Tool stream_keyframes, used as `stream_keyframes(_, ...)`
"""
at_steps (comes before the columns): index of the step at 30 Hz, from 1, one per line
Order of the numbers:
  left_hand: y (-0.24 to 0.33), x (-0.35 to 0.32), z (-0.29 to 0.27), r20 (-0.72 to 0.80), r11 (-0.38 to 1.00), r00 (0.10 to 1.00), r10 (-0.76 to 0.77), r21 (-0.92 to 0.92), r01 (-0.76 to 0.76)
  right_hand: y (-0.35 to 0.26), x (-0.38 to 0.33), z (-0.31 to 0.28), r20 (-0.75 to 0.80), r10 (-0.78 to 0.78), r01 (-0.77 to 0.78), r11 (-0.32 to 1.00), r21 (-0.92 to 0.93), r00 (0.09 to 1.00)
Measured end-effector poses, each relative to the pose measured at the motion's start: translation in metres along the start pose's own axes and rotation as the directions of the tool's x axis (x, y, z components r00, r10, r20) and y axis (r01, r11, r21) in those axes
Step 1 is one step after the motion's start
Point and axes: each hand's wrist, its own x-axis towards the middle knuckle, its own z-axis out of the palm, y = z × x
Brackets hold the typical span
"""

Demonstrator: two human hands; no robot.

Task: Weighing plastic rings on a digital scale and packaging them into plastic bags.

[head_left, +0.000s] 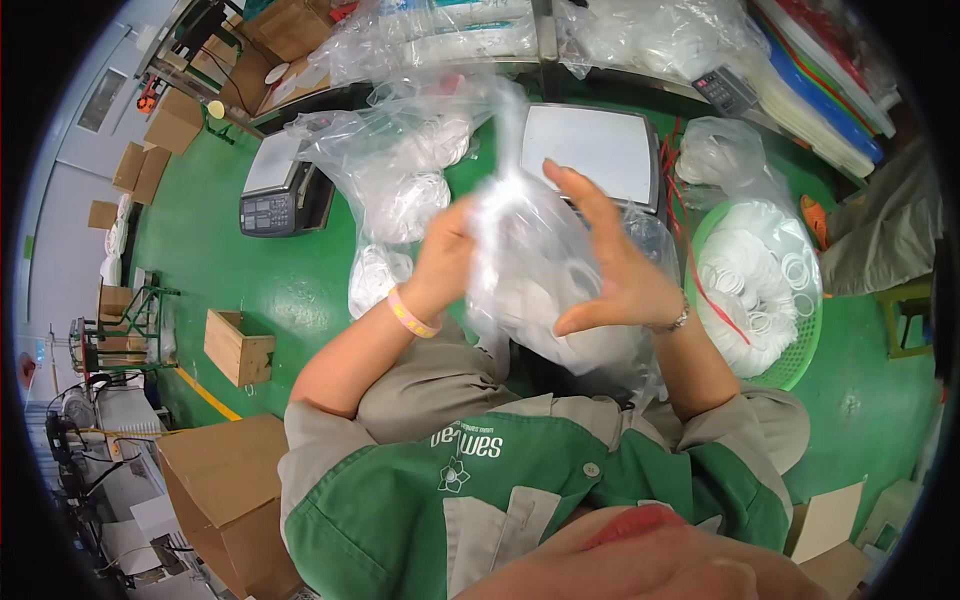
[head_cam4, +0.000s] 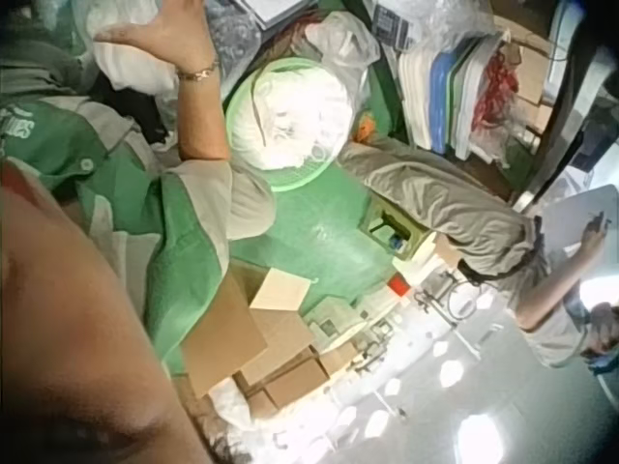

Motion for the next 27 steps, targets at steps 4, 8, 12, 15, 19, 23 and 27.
stream_keyframes(4,-0.013,-0.003,0.0,-0.085,0.953,0.965,0.249,-0.159,-0.26,0.025,-0.014,0.04,0.118,0.257,-0.265,0.962,0.062,0.959)
stream_keyframes(8,-0.015,-0.001,0.016,-0.024,0.945,0.976,0.216,-0.246,-0.215,0.046,-0.037,0.089,0.036,0.236,-0.237,0.933,0.271,0.971)
stream_keyframes(12,-0.009,-0.004,0.037,0.002,0.969,0.987,0.158,-0.194,-0.155,0.038,-0.048,0.105,-0.022,0.232,-0.227,0.965,0.128,0.973)
stream_keyframes(15,-0.009,0.0,0.033,0.128,0.995,0.987,0.097,-0.026,-0.095,0.04,-0.053,0.119,-0.147,0.326,-0.302,0.94,0.161,0.934)
stream_keyframes(19,0.009,0.0,-0.007,0.186,0.997,0.98,-0.068,0.046,0.061,0.029,-0.032,0.108,0.233,0.538,-0.57,0.631,0.526,0.81)
stream_keyframes(23,0.028,-0.046,-0.083,-0.233,0.731,0.936,0.262,0.681,-0.035,0.041,-0.018,0.058,0.099,0.419,-0.43,0.866,0.256,0.903)
stream_keyframes(27,0.037,-0.121,-0.117,-0.472,0.751,0.882,0.009,0.585,0.306,0.054,-0.011,0.032,0.014,0.438,-0.418,0.848,0.325,0.899)
